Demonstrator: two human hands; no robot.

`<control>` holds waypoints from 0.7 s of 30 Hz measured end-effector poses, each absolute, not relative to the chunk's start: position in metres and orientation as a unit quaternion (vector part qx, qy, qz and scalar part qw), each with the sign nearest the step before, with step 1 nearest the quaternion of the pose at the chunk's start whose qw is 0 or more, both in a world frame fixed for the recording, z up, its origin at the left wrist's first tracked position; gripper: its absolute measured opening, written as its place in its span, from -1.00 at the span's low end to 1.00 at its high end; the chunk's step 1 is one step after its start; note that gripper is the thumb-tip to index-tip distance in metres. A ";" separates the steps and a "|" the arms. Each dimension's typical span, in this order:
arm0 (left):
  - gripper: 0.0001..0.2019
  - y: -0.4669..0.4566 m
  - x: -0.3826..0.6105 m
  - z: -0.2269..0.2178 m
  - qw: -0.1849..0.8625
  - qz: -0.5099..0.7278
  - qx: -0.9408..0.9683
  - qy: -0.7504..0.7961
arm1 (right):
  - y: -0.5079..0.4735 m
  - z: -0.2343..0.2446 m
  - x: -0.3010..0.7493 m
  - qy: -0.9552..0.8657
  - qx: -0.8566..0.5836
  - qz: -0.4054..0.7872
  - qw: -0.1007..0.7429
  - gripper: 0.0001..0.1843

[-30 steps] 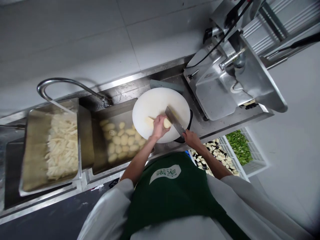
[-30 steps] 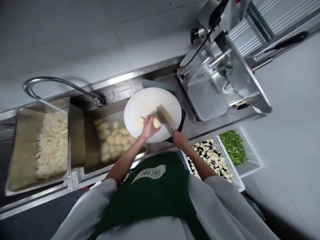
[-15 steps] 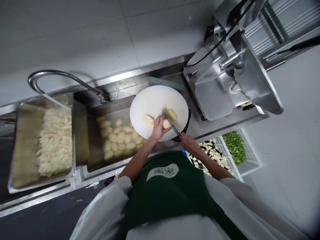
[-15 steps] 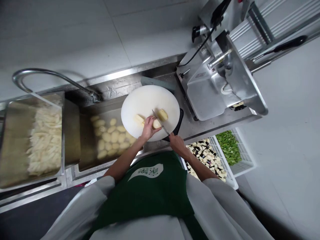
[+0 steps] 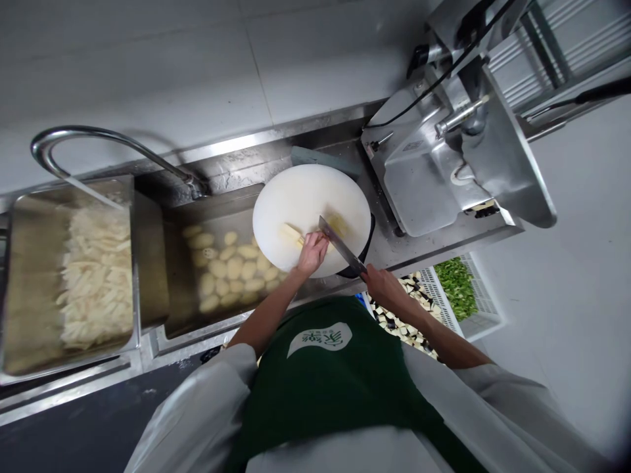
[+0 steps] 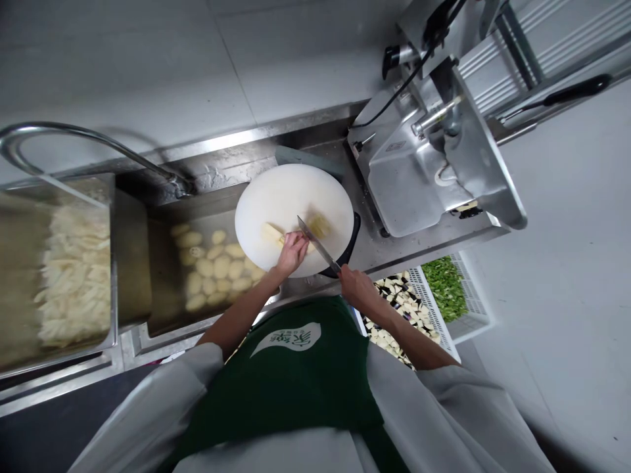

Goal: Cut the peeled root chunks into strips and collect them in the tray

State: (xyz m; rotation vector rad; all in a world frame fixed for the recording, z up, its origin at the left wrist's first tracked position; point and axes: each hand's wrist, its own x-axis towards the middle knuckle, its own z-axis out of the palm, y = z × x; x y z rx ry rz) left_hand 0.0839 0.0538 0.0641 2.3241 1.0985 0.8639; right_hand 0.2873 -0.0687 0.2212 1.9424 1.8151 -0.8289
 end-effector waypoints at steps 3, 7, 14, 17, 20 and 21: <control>-0.75 0.053 0.084 0.063 0.215 0.315 0.838 0.390 | -0.056 0.216 0.283 0.641 0.680 -0.302 0.186 -0.68; -0.76 0.052 0.082 0.060 0.224 0.332 0.831 0.385 | -0.027 0.189 0.262 0.646 0.673 -0.313 0.177 -0.66; -0.75 0.046 0.079 0.046 0.234 0.366 0.806 0.402 | -0.018 0.182 0.255 0.647 0.683 -0.294 0.169 -0.61; -0.74 0.046 0.081 0.041 0.229 0.363 0.809 0.402 | -0.029 0.201 0.261 0.644 0.685 -0.286 0.186 -0.60; -0.71 0.046 0.083 0.038 0.230 0.362 0.809 0.401 | -0.034 0.211 0.261 0.645 0.673 -0.297 0.206 -0.62; -0.71 0.046 0.083 0.038 0.230 0.363 0.809 0.402 | -0.033 0.210 0.259 0.646 0.670 -0.301 0.207 -0.63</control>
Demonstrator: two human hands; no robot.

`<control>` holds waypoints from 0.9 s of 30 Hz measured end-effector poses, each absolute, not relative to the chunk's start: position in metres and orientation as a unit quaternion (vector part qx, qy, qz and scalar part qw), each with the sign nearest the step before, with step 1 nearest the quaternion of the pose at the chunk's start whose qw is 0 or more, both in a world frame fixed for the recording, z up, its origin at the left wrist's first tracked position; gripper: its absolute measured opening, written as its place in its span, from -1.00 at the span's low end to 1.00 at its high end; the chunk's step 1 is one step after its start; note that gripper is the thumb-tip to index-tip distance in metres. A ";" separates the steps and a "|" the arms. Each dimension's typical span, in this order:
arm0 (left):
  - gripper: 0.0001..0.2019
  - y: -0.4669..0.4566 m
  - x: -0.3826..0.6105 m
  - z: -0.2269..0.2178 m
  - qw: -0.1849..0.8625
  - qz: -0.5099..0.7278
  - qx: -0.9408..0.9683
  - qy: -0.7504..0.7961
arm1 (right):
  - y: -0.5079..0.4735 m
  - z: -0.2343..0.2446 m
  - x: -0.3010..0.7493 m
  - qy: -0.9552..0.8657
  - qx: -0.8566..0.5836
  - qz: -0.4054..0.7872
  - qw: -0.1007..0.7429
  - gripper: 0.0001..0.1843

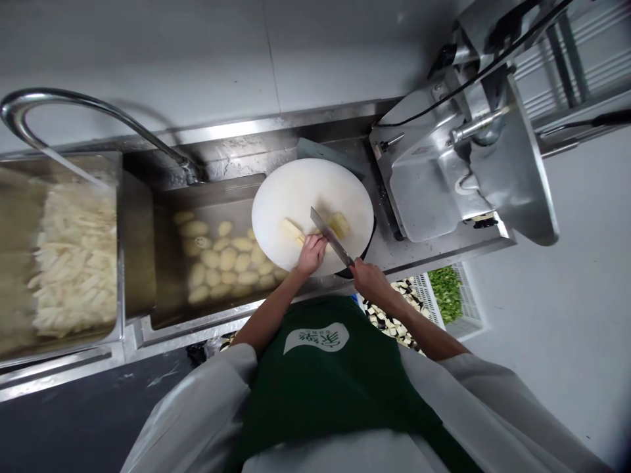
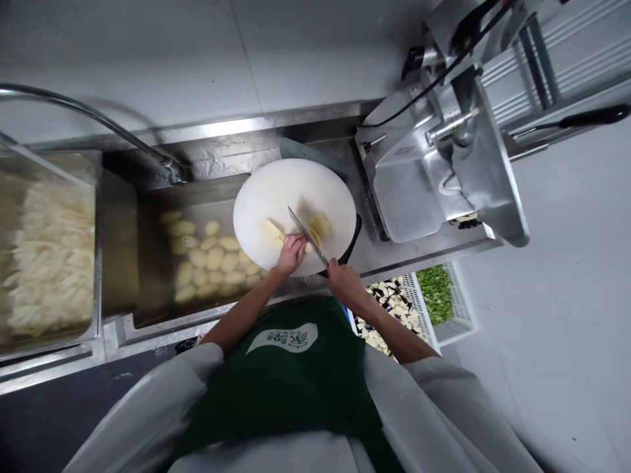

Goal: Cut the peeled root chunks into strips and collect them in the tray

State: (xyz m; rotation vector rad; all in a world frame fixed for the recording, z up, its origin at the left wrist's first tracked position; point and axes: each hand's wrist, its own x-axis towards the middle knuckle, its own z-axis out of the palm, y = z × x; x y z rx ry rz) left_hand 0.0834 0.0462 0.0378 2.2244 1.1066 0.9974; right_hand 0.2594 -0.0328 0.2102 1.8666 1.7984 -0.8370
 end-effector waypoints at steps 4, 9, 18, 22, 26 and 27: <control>-0.70 0.045 0.082 0.039 0.227 0.374 0.804 0.402 | -0.019 0.189 0.246 0.644 0.673 -0.308 0.196 -0.63; -0.68 0.042 0.076 0.040 0.246 0.382 0.800 0.393 | -0.006 0.171 0.238 0.646 0.675 -0.305 0.185 -0.64; -0.66 0.041 0.076 0.036 0.268 0.349 0.803 0.403 | -0.027 0.208 0.244 0.651 0.680 -0.276 0.196 -0.64; -0.68 0.042 0.076 0.035 0.272 0.352 0.804 0.394 | -0.024 0.210 0.243 0.650 0.673 -0.283 0.209 -0.68; -0.68 0.041 0.075 0.036 0.263 0.348 0.809 0.393 | -0.019 0.209 0.245 0.653 0.670 -0.284 0.209 -0.70; -0.68 0.041 0.075 0.036 0.260 0.348 0.810 0.394 | -0.019 0.210 0.246 0.654 0.669 -0.285 0.210 -0.71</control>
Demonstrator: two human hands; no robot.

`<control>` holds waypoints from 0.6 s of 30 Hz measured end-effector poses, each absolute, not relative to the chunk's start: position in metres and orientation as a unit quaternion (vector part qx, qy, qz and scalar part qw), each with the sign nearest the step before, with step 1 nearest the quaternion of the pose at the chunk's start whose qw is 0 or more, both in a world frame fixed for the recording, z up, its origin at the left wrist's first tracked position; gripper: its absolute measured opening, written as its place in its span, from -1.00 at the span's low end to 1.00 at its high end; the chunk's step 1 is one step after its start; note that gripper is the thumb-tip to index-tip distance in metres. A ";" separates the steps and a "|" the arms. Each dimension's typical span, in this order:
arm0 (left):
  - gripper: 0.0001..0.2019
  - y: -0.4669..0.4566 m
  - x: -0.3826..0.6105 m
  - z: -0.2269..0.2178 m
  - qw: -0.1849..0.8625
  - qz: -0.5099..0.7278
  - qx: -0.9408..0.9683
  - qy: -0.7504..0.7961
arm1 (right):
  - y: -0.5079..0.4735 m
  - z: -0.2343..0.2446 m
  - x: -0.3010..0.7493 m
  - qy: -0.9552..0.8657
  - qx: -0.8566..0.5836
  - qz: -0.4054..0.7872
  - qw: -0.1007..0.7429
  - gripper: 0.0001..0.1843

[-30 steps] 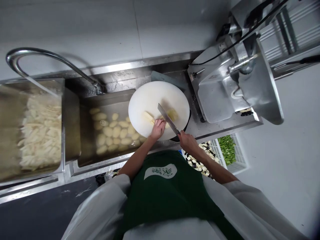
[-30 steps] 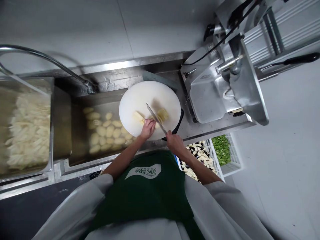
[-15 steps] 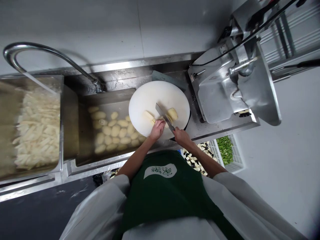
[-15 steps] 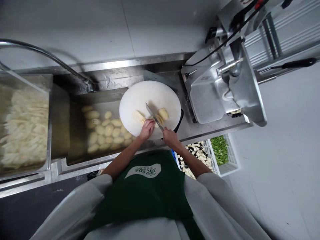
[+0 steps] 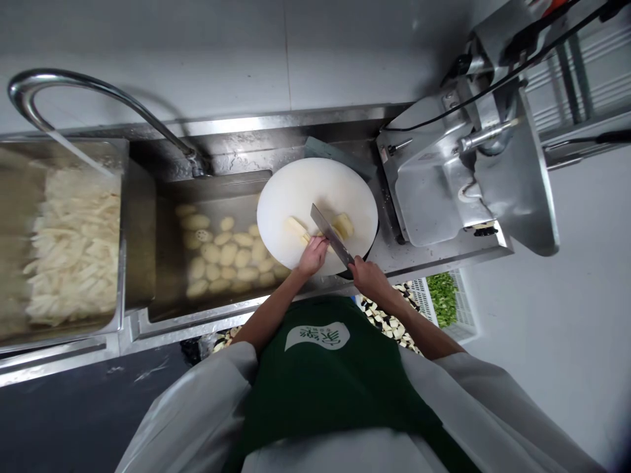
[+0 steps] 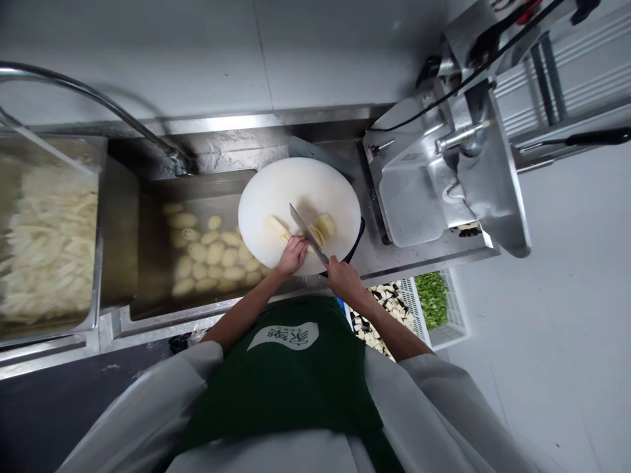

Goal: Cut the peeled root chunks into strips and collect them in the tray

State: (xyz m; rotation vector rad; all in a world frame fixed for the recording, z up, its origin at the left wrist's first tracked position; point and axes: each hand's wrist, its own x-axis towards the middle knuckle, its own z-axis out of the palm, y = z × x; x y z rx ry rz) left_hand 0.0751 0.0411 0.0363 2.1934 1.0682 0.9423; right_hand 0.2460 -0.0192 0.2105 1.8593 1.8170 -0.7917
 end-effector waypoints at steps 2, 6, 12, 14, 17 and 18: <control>-0.67 0.041 0.075 0.036 0.258 0.348 0.810 0.395 | -0.020 0.214 0.248 0.653 0.666 -0.287 0.218 -0.71; -0.68 0.041 0.075 0.035 0.263 0.343 0.810 0.397 | -0.021 0.214 0.251 0.654 0.664 -0.290 0.219 -0.71; -0.67 0.041 0.076 0.033 0.273 0.335 0.806 0.404 | -0.007 0.178 0.237 0.658 0.661 -0.303 0.198 -0.66; -0.67 0.040 0.077 0.035 0.278 0.336 0.804 0.403 | -0.002 0.168 0.234 0.659 0.663 -0.298 0.194 -0.64; -0.68 0.039 0.074 0.043 0.282 0.349 0.801 0.397 | 0.003 0.166 0.239 0.666 0.659 -0.296 0.185 -0.65; -0.69 0.039 0.070 0.047 0.278 0.356 0.795 0.405 | 0.004 0.168 0.242 0.668 0.658 -0.297 0.181 -0.66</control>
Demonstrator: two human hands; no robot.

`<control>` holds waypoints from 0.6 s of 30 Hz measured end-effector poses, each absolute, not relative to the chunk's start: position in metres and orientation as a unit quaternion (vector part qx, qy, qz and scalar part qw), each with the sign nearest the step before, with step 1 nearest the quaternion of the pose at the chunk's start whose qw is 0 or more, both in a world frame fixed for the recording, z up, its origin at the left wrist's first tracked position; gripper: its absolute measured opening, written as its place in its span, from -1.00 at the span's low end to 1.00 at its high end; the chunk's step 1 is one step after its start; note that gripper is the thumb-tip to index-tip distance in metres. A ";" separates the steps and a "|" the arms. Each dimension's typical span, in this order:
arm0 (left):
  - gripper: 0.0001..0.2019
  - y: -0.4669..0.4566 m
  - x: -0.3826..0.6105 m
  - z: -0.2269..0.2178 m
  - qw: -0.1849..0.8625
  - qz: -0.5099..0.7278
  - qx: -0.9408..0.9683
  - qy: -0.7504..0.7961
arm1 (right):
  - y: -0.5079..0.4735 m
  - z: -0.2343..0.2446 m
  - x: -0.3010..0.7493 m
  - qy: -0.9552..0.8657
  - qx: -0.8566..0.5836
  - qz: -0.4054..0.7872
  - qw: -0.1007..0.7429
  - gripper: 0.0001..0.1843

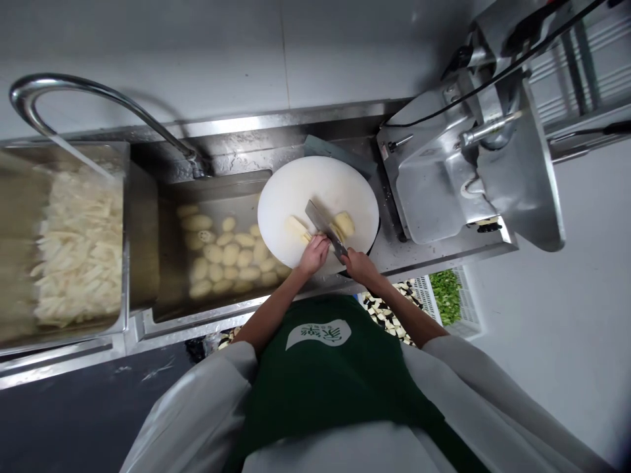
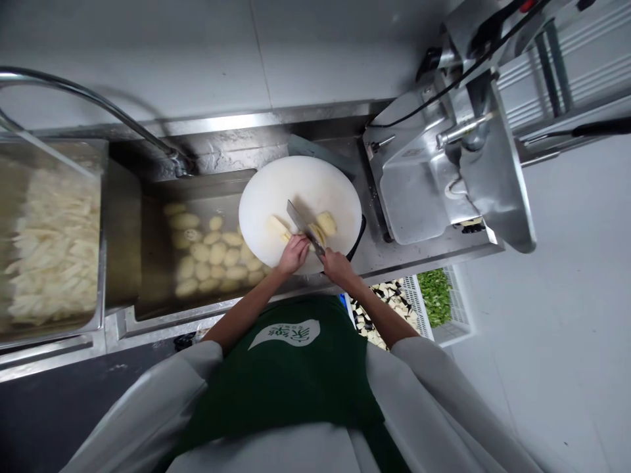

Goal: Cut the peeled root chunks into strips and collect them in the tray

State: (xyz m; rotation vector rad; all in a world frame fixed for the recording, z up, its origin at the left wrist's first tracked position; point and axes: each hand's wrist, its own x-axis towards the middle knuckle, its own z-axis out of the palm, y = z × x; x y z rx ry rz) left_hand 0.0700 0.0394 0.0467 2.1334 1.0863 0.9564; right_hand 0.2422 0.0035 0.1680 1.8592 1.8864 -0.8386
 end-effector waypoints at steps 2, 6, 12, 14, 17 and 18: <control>-0.73 0.042 0.056 0.054 0.249 0.377 0.766 0.457 | 0.003 0.175 0.249 0.672 0.661 -0.291 0.166 -0.66; -0.54 0.059 0.020 0.062 0.184 0.352 0.706 0.587 | -0.001 0.188 0.255 0.669 0.683 -0.254 0.142 -0.61; -0.56 0.078 -0.023 0.055 0.202 0.304 0.716 0.595 | 0.000 0.195 0.240 0.653 0.700 -0.235 0.169 -0.61; -0.59 0.076 -0.040 0.053 0.197 0.318 0.714 0.592 | 0.001 0.197 0.235 0.650 0.702 -0.233 0.173 -0.61; -0.63 0.069 -0.065 0.054 0.213 0.311 0.742 0.555 | 0.001 0.201 0.226 0.662 0.686 -0.245 0.174 -0.60; -0.64 0.066 -0.070 0.054 0.221 0.305 0.753 0.540 | 0.002 0.202 0.223 0.671 0.676 -0.251 0.173 -0.59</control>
